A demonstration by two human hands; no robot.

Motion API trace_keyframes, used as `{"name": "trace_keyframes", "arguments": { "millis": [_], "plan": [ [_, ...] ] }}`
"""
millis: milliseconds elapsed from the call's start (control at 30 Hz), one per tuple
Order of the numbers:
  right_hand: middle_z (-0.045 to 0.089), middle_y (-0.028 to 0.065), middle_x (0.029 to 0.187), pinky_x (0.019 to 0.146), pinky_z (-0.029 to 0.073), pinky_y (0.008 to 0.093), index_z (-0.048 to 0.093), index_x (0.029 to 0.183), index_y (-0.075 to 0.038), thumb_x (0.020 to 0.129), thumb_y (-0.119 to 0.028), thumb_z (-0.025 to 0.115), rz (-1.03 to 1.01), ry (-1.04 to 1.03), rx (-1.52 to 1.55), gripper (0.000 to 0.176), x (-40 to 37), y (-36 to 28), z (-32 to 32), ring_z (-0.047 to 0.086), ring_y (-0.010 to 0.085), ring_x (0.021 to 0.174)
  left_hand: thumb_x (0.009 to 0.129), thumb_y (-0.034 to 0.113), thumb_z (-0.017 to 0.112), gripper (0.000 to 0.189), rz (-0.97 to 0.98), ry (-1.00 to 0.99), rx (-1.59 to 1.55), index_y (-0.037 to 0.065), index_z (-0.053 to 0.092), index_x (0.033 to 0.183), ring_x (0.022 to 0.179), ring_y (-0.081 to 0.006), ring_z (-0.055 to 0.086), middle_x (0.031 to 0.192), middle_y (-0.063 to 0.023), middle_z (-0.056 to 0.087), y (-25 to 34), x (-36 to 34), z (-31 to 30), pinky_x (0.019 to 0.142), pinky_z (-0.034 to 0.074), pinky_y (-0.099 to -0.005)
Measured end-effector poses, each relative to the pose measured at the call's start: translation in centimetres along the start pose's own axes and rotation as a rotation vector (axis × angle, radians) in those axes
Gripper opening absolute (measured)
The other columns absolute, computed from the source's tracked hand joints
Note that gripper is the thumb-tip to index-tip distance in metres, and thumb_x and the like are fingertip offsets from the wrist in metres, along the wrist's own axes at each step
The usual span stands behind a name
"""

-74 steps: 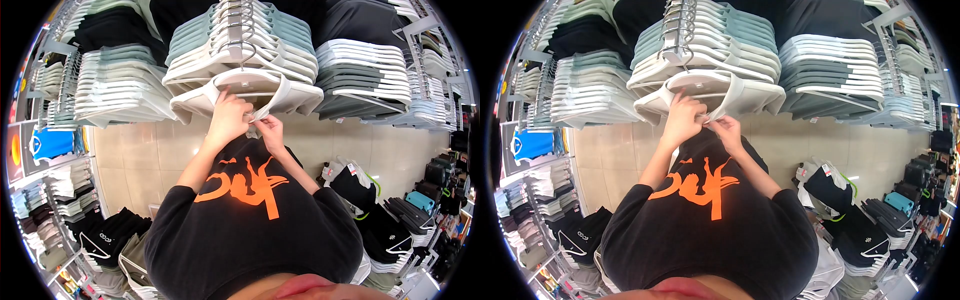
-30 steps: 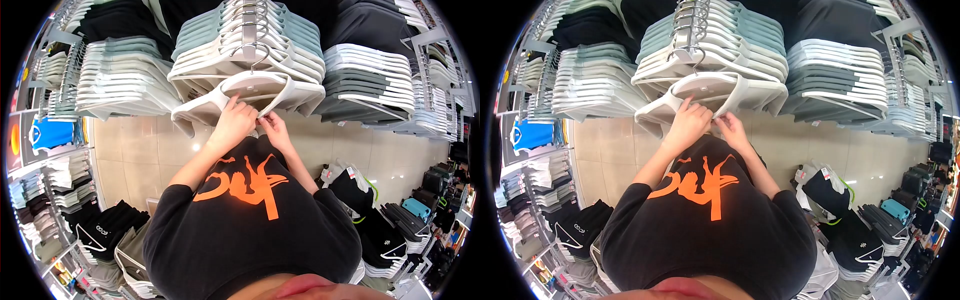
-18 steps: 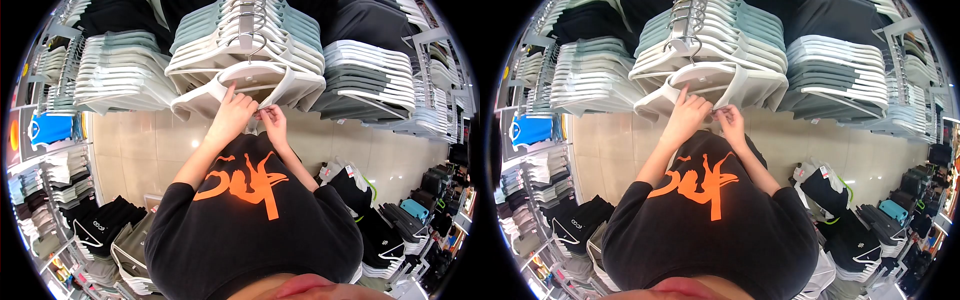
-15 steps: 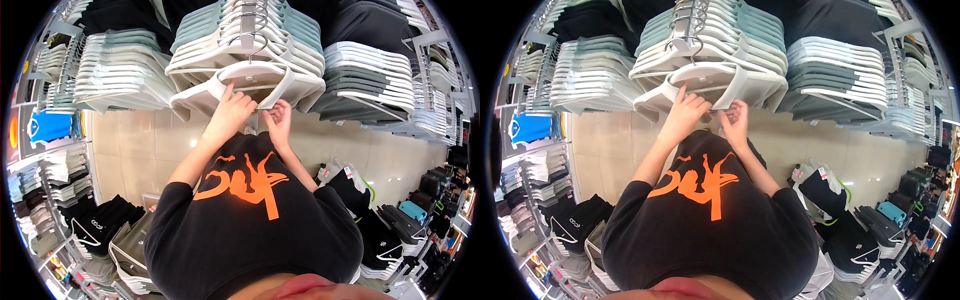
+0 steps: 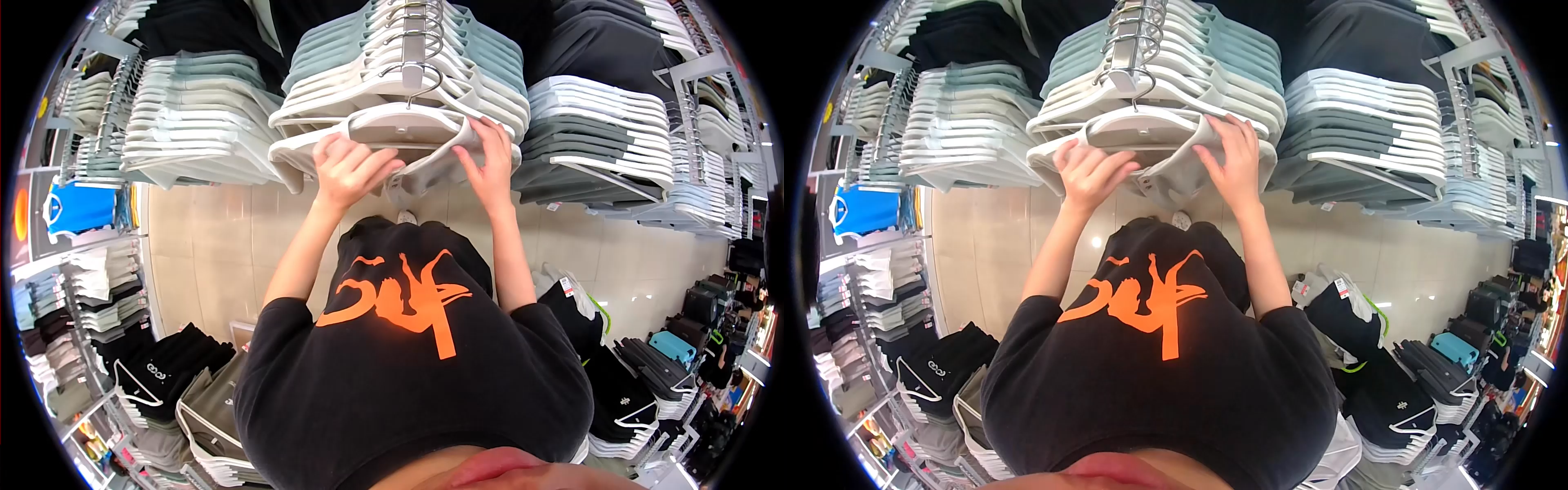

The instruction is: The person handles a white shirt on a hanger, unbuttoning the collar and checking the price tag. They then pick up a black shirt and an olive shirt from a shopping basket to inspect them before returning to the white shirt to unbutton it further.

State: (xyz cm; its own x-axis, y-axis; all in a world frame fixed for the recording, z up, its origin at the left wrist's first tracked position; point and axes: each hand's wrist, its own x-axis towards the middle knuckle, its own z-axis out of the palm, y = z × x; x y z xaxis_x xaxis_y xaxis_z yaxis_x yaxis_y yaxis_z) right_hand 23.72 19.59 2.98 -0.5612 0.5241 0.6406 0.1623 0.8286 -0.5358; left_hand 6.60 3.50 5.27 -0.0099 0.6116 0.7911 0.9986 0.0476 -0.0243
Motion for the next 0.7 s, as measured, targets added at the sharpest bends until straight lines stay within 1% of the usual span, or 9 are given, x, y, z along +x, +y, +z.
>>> {"name": "trace_keyframes", "arguments": {
  "millis": [100, 133, 233, 267, 367, 400, 533, 633, 700],
  "plan": [
    [0.059, 0.0079, 0.090, 0.082, 0.036, 0.0365, 0.059, 0.099, -0.006, 0.074, -0.022, 0.066, 0.102, -0.042, 0.009, 0.030, -0.6, 0.3, 0.3, 0.052, 0.0280, 0.090, 0.069, 0.028, 0.070, 0.026, -0.275, 0.160, -0.184, 0.015, 0.063, 0.090, 0.077, -0.0183, 0.049, 0.078, -0.0013, 0.051, -1.4, 0.0, 0.9, 0.077, 0.037, -0.0326],
    [0.060, 0.0076, 0.088, 0.080, 0.037, 0.0355, 0.060, 0.096, -0.006, 0.074, -0.023, 0.066, 0.151, -0.052, 0.008, 0.028, -0.8, 0.4, 0.4, 0.052, 0.0278, 0.088, 0.072, 0.023, 0.068, 0.032, -0.378, 0.153, -0.243, 0.010, 0.060, 0.101, 0.089, -0.0246, 0.049, 0.092, -0.0075, 0.053, -1.6, 0.1, 0.6, 0.079, 0.037, -0.0348],
    [0.059, 0.0070, 0.087, 0.072, 0.039, 0.0295, 0.058, 0.102, -0.004, 0.077, -0.018, 0.064, 0.091, -0.075, 0.041, 0.029, -0.5, 0.7, 0.2, 0.052, 0.0212, 0.078, 0.073, 0.021, 0.067, 0.036, -0.509, 0.036, -0.538, 0.008, 0.056, 0.105, 0.093, -0.0266, 0.051, 0.098, -0.0102, 0.055, -3.7, 1.3, 0.3, 0.081, 0.038, -0.0351],
    [0.059, 0.0045, 0.082, 0.066, 0.040, 0.0252, 0.058, 0.104, -0.004, 0.080, -0.013, 0.061, 0.272, -0.132, 0.156, 0.025, -0.5, 0.4, -0.2, 0.050, 0.0147, 0.074, 0.073, 0.021, 0.066, 0.037, -0.499, -0.037, -0.570, 0.007, 0.056, 0.105, 0.096, -0.0281, 0.051, 0.103, -0.0111, 0.056, -3.9, 1.5, 0.2, 0.083, 0.037, -0.0356],
    [0.058, 0.0030, 0.081, 0.063, 0.039, 0.0219, 0.059, 0.103, -0.005, 0.082, -0.008, 0.058, 0.510, -0.013, 0.601, 0.021, 1.7, -1.8, -0.1, 0.047, 0.0107, 0.071, 0.072, 0.024, 0.067, 0.034, -0.345, -0.174, -0.456, 0.008, 0.057, 0.100, 0.091, -0.0269, 0.052, 0.097, -0.0081, 0.058, -2.3, 4.0, 0.0, 0.080, 0.038, -0.0357],
    [0.058, 0.0041, 0.081, 0.063, 0.040, 0.0229, 0.061, 0.101, -0.005, 0.079, -0.005, 0.060, 0.515, -0.043, 0.511, 0.022, 2.6, -2.3, 0.1, 0.050, 0.0129, 0.072, 0.071, 0.025, 0.067, 0.033, -0.352, -0.149, -0.431, 0.009, 0.058, 0.099, 0.089, -0.0262, 0.052, 0.095, -0.0070, 0.058, -1.7, 4.3, 0.4, 0.079, 0.038, -0.0356],
    [0.056, 0.0046, 0.078, 0.070, 0.042, 0.0305, 0.063, 0.096, -0.007, 0.069, -0.015, 0.069, 0.051, -0.006, -0.003, 0.029, 6.2, -3.3, 0.2, 0.053, 0.0226, 0.075, 0.070, 0.029, 0.068, 0.032, -0.372, -0.051, -0.374, 0.010, 0.059, 0.093, 0.084, -0.0235, 0.052, 0.087, -0.0038, 0.058, 0.1, 5.2, 1.5, 0.078, 0.035, -0.0357],
    [0.055, 0.0069, 0.081, 0.063, 0.043, 0.0288, 0.059, 0.087, -0.003, 0.068, -0.011, 0.070, -0.045, -0.081, 0.009, 0.024, 7.5, -3.0, 0.9, 0.053, 0.0214, 0.073, 0.070, 0.030, 0.068, 0.030, -0.395, -0.018, -0.363, 0.010, 0.059, 0.091, 0.084, -0.0217, 0.051, 0.084, -0.0027, 0.057, 1.2, 5.3, 1.5, 0.080, 0.032, -0.0370],
    [0.058, 0.0097, 0.081, 0.062, 0.044, 0.0296, 0.057, 0.086, -0.001, 0.070, -0.011, 0.069, 0.121, -0.149, 0.083, 0.022, 7.5, -3.4, 1.5, 0.056, 0.0228, 0.070, 0.070, 0.030, 0.068, 0.029, -0.407, 0.015, -0.341, 0.010, 0.060, 0.090, 0.084, -0.0214, 0.050, 0.084, -0.0025, 0.057, 1.6, 5.3, 1.5, 0.079, 0.032, -0.0374]
  ]
}}
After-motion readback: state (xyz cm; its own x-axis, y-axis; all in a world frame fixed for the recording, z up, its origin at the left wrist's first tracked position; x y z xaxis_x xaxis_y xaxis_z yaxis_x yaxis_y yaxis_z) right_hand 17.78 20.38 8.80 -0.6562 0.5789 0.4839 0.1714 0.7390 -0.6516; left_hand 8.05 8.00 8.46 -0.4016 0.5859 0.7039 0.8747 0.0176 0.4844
